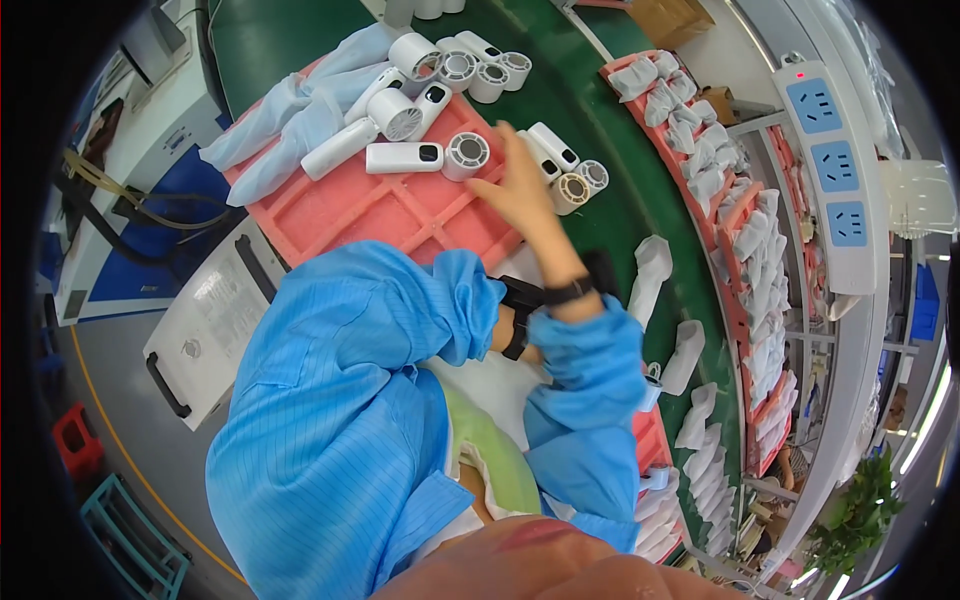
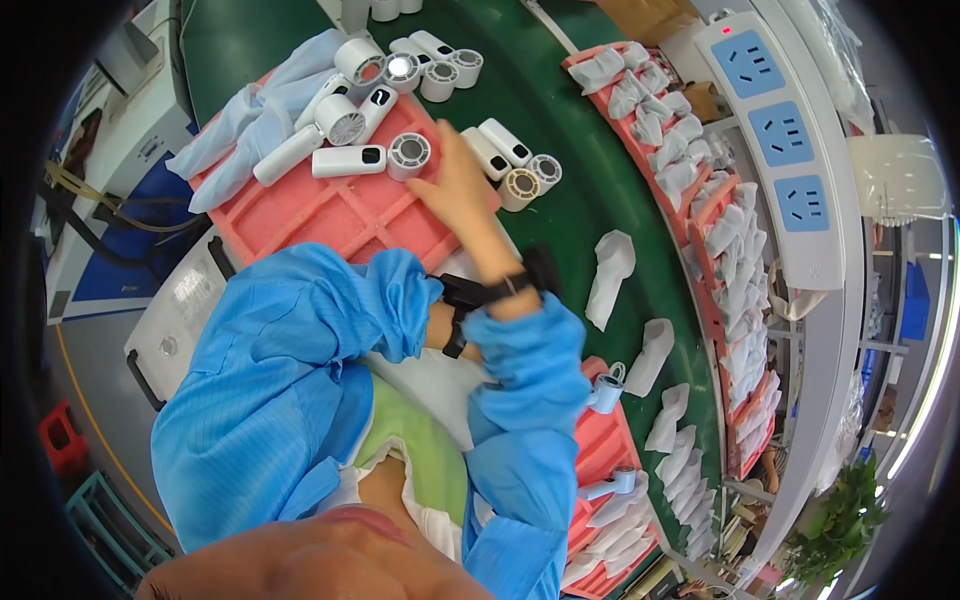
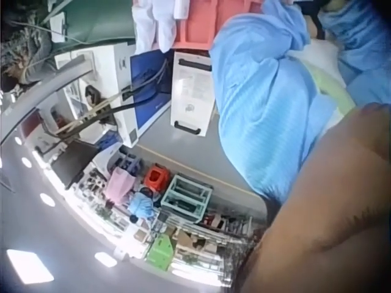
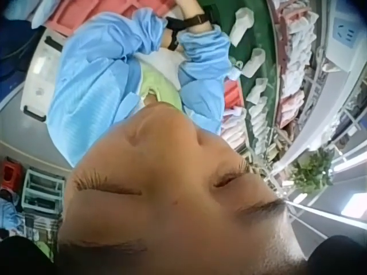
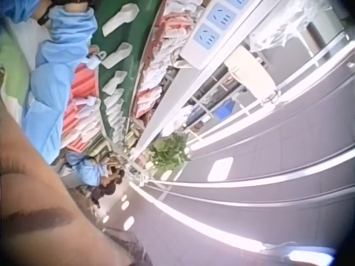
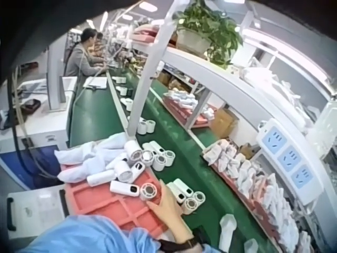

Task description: The person packages handheld fans by hand, picking up each fan, wrapping it in a foam sheet, and placing the wrapped fan into a pink tray.

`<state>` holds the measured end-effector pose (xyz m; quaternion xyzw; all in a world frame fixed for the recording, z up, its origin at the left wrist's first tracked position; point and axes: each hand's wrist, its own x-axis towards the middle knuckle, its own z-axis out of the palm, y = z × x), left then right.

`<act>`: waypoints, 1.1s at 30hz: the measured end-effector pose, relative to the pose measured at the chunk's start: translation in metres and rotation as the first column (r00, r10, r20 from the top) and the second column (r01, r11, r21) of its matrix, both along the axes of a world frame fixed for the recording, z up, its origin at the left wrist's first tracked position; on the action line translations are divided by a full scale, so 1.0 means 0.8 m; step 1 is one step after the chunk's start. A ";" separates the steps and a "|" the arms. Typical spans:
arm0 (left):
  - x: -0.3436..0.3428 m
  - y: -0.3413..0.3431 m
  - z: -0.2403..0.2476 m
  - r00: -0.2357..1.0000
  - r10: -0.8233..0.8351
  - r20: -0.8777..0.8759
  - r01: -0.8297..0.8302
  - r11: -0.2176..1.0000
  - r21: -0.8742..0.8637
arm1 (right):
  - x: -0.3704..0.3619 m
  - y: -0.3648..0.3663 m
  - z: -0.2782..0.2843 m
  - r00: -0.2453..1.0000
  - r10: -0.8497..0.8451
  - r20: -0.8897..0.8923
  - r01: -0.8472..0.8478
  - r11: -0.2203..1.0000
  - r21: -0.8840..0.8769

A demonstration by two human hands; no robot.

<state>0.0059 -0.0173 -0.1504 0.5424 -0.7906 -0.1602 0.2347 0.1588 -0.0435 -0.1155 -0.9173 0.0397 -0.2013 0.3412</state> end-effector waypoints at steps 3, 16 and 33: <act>-0.004 0.005 0.005 0.997 0.071 0.024 -0.071 0.997 0.021 | 0.037 0.026 -0.020 0.997 0.038 -0.068 -0.028 0.991 0.133; 0.030 -0.023 0.010 0.902 0.091 -0.423 -0.004 0.979 0.202 | -0.309 -0.044 0.213 0.669 -0.593 0.448 0.516 0.805 0.293; 0.086 -0.021 0.082 0.614 0.080 -0.785 0.082 0.983 0.165 | -0.407 -0.036 0.182 0.712 -0.669 0.213 0.642 0.743 0.189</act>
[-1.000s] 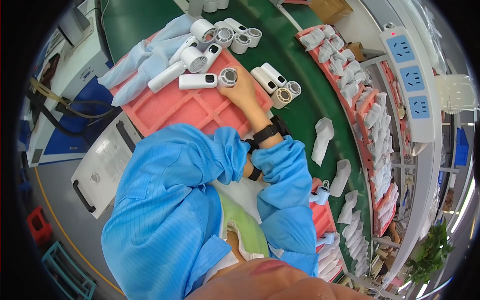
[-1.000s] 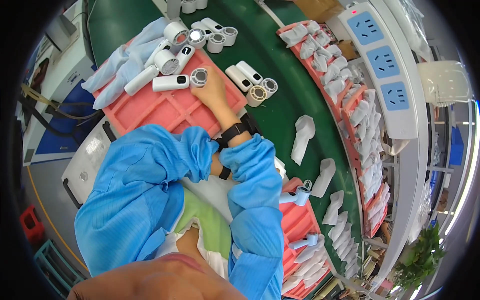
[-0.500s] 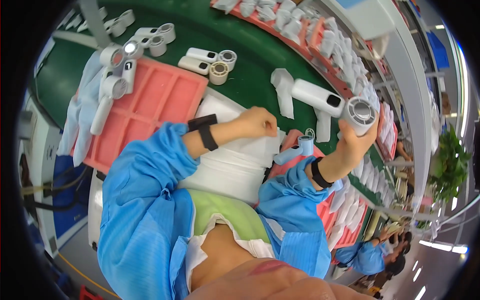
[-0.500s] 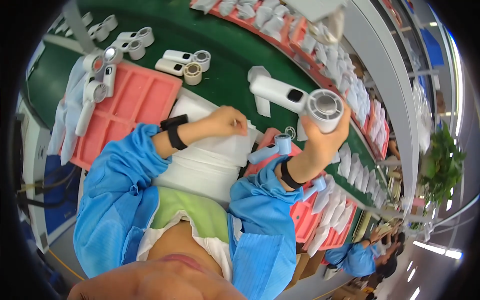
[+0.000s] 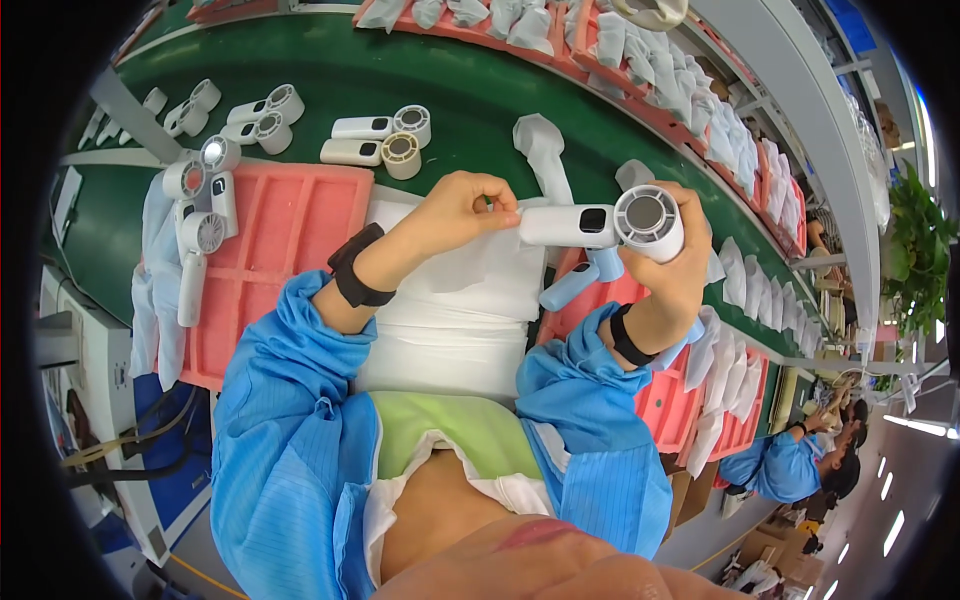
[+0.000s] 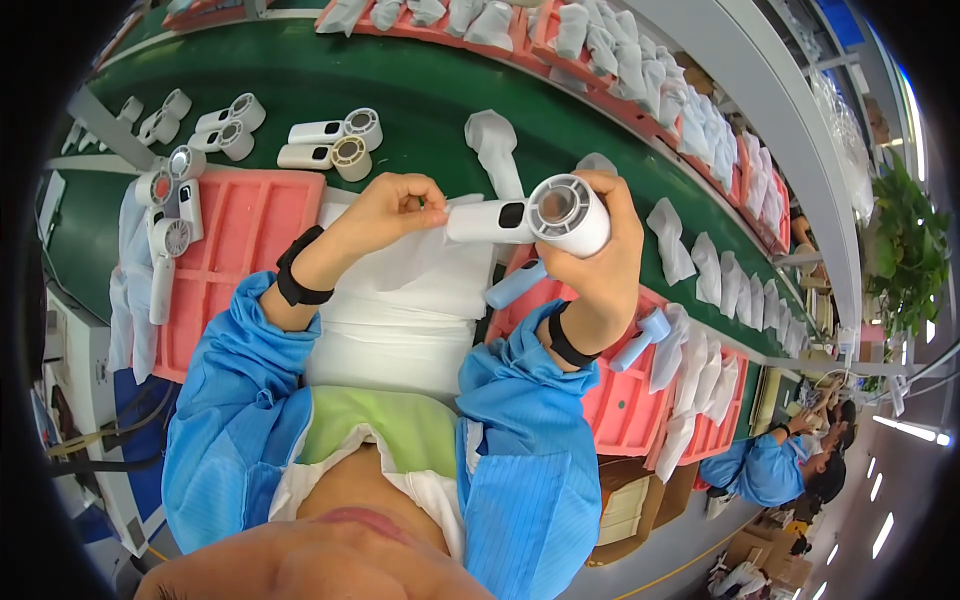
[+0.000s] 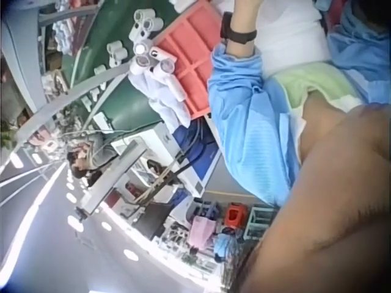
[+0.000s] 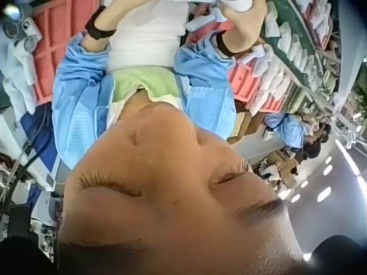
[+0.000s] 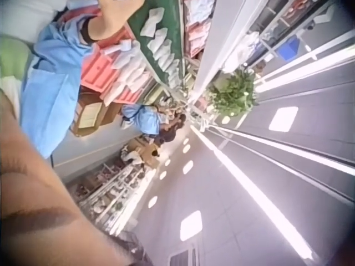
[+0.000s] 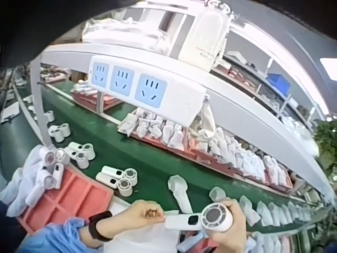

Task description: The person packages handheld fans by hand, picking up each fan, wrapping it in a foam sheet, and placing the wrapped fan into a pink tray.

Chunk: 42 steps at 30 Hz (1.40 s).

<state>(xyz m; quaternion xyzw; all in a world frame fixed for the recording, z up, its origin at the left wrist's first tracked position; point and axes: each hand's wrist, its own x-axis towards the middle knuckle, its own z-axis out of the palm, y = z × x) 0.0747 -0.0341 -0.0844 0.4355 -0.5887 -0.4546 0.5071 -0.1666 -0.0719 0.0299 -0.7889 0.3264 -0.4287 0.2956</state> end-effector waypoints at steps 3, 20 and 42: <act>0.010 0.004 0.014 0.998 -0.018 -0.066 0.020 0.999 0.032 | 0.004 -0.003 -0.002 0.997 0.039 0.062 -0.039 0.999 -0.001; 0.007 0.048 0.069 0.910 0.251 -0.330 -0.321 0.931 -0.176 | 0.120 0.016 -0.050 0.979 0.041 -0.201 -0.103 0.946 -0.308; 0.031 0.044 0.085 0.947 0.132 -0.292 -0.259 0.850 -0.458 | 0.122 0.007 -0.069 0.911 0.409 -0.044 -0.405 0.910 0.085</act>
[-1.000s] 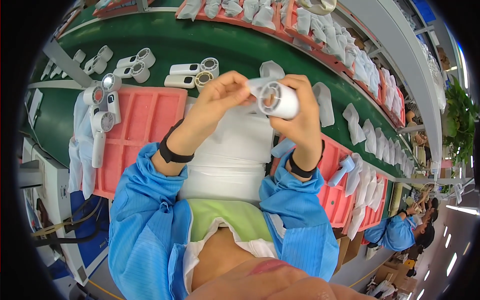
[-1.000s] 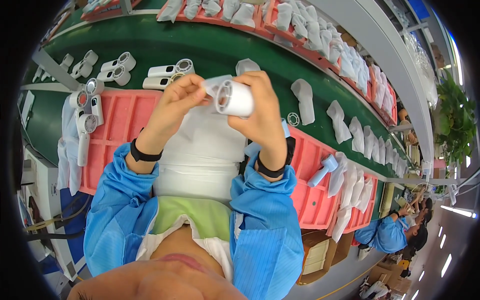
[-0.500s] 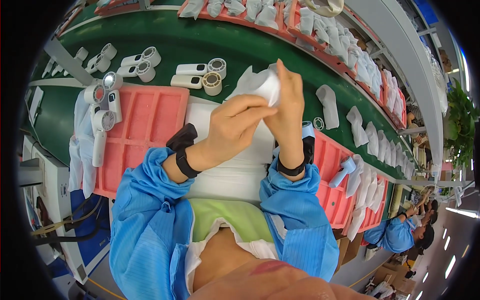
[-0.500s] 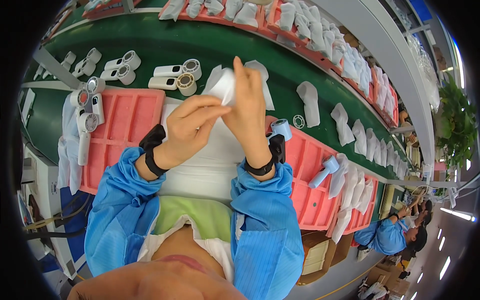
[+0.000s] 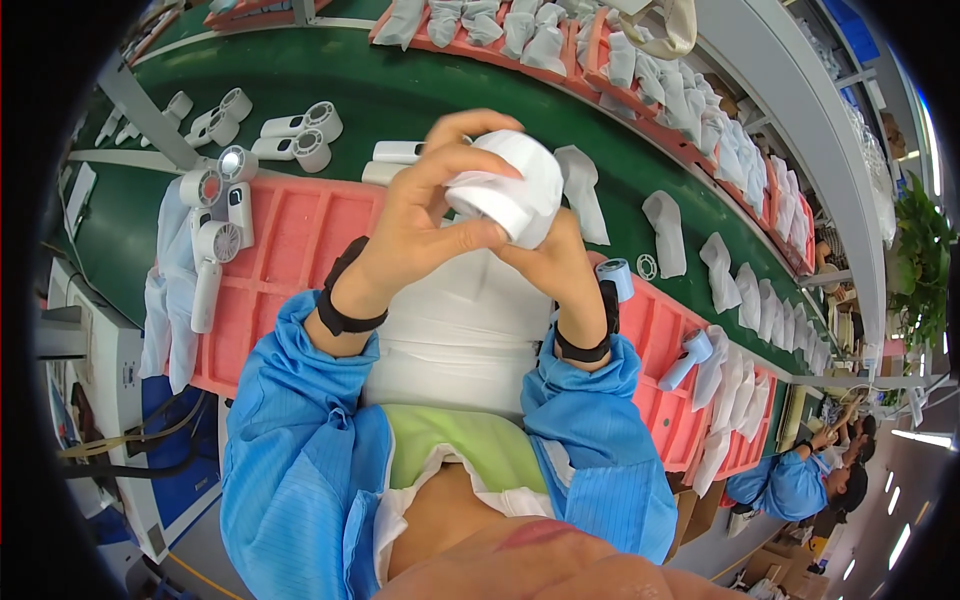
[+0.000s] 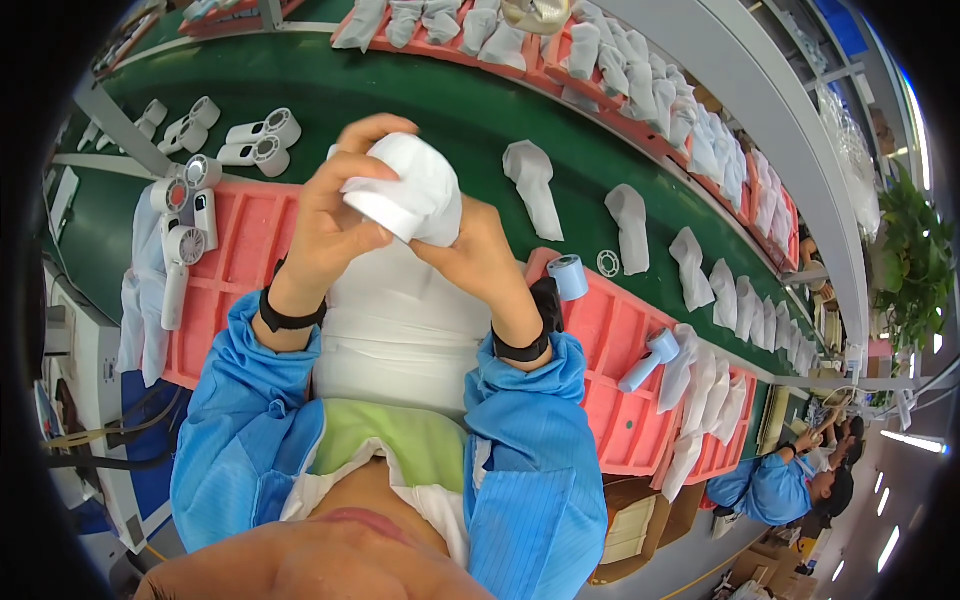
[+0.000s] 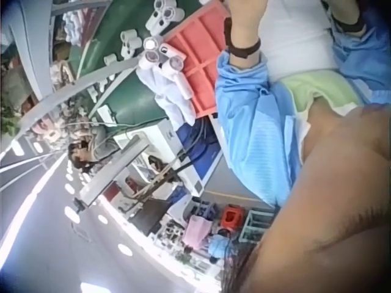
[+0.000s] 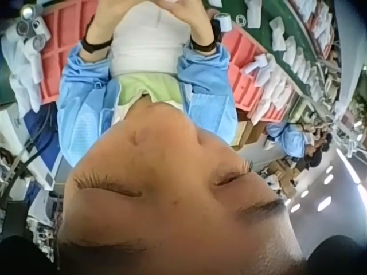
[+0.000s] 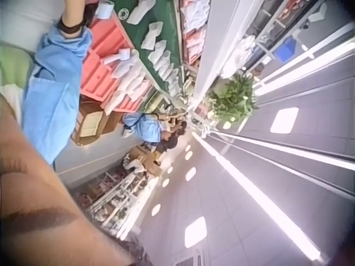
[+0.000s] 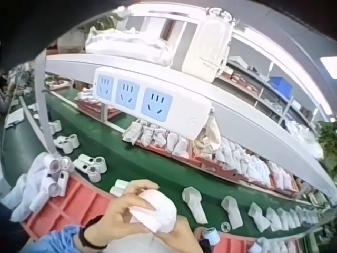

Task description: The person packages handheld fans by hand, picking up each fan, wrapping it in a foam sheet, and placing the wrapped fan into a pink tray.

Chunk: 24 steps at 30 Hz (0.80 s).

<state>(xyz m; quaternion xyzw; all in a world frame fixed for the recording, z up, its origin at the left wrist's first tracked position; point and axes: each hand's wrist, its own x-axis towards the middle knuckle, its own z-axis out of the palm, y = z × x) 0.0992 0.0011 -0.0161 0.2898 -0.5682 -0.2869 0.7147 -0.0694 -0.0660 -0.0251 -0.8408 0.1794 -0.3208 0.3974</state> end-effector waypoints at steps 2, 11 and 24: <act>-0.001 0.002 0.001 0.970 0.223 -0.097 -0.227 0.973 -0.031 | -0.001 -0.004 -0.007 0.989 -0.148 -0.014 0.147 0.986 -0.078; -0.011 0.011 0.006 0.698 0.655 0.289 -0.546 0.748 -0.377 | 0.017 0.016 -0.006 0.885 -0.461 0.069 0.453 0.816 -0.360; -0.003 -0.046 -0.070 0.494 0.148 0.857 -0.588 0.783 0.204 | 0.010 -0.143 -0.124 0.367 -0.701 -0.611 0.589 0.684 -0.431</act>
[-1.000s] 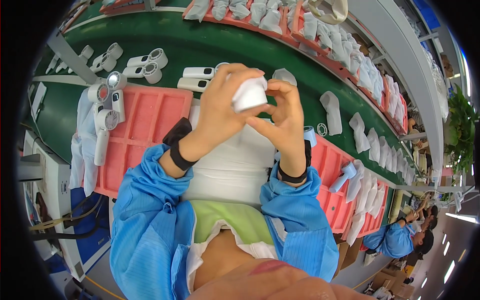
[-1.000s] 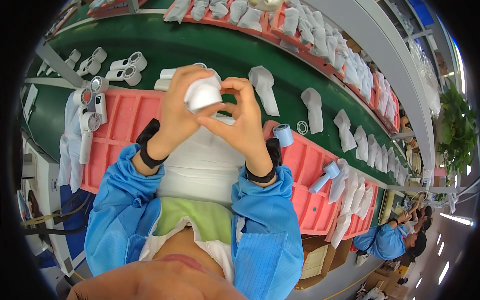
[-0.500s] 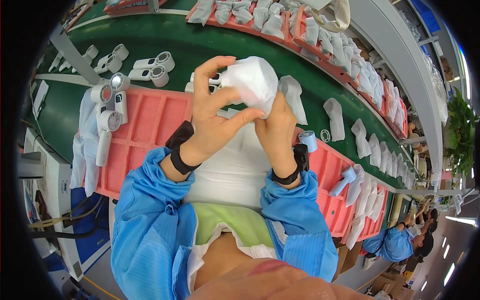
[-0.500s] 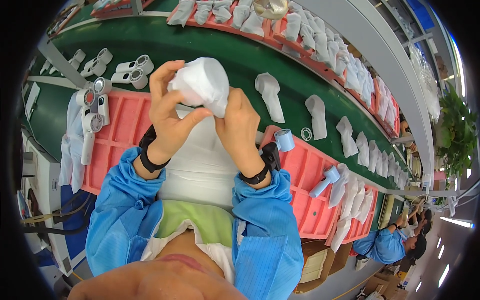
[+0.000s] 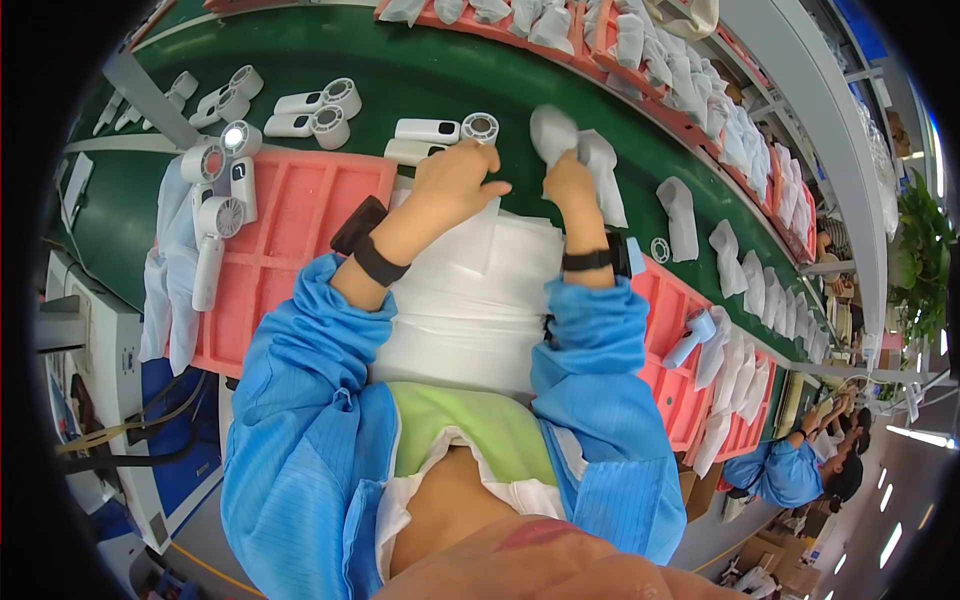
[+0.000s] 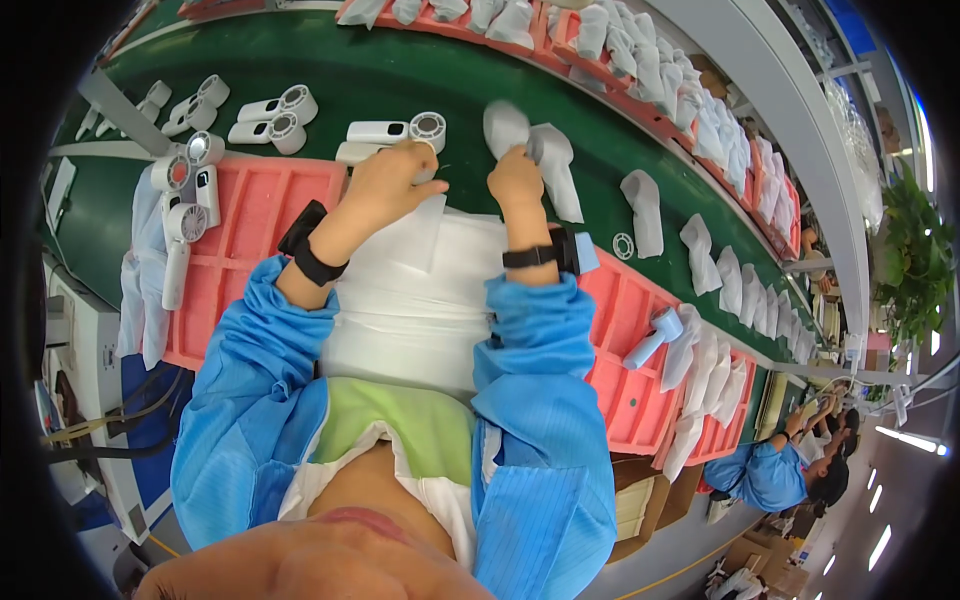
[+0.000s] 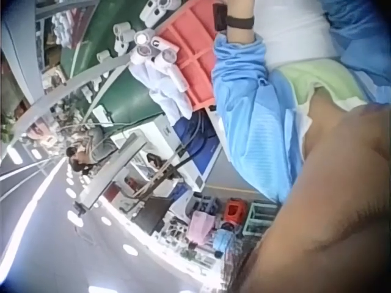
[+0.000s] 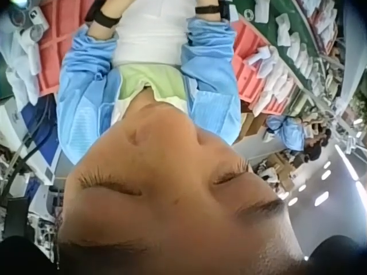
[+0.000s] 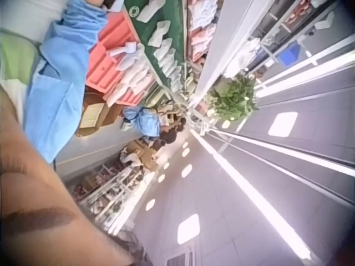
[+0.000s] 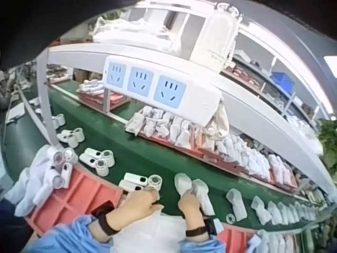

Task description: The person packages handheld fans by hand, picking up each fan, wrapping it in a foam sheet, and placing the wrapped fan into a pink tray.

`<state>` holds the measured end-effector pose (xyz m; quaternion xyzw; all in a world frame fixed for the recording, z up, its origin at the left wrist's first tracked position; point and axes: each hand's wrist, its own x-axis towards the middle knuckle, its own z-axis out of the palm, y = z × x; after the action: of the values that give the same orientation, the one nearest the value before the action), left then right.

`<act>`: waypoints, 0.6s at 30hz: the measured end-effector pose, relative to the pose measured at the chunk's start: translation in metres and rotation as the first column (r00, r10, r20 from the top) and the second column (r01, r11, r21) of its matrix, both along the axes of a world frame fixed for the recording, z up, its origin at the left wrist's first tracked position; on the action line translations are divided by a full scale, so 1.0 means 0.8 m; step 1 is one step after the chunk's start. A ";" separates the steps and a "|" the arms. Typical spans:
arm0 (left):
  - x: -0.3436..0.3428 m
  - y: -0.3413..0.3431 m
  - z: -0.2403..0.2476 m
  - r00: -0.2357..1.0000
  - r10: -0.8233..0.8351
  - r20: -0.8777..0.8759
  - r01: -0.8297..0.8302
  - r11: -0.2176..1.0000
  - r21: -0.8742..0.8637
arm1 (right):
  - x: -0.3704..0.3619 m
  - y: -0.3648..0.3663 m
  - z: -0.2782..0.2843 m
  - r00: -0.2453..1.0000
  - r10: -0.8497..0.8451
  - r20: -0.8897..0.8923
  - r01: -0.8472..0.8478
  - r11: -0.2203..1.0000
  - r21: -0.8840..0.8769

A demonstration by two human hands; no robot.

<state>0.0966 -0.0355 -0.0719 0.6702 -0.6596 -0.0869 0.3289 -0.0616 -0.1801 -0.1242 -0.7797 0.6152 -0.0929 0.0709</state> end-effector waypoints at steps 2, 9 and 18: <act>0.001 0.002 -0.006 0.997 -0.008 0.070 0.000 0.992 0.122 | 0.000 0.006 -0.002 0.998 0.041 -0.050 -0.045 0.994 -0.097; 0.003 -0.002 -0.044 0.945 -0.143 0.294 0.006 0.906 0.423 | 0.063 0.027 0.004 0.918 0.356 0.173 -0.363 0.932 0.006; 0.013 -0.009 -0.063 0.985 -0.171 0.036 0.142 0.901 0.410 | 0.061 0.034 -0.035 0.849 0.230 0.475 -0.340 0.927 0.158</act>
<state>0.1069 -0.0424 -0.1219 0.6713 -0.6901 -0.2242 0.1510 -0.0128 -0.1528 -0.1521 -0.8059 0.4653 -0.1847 0.3161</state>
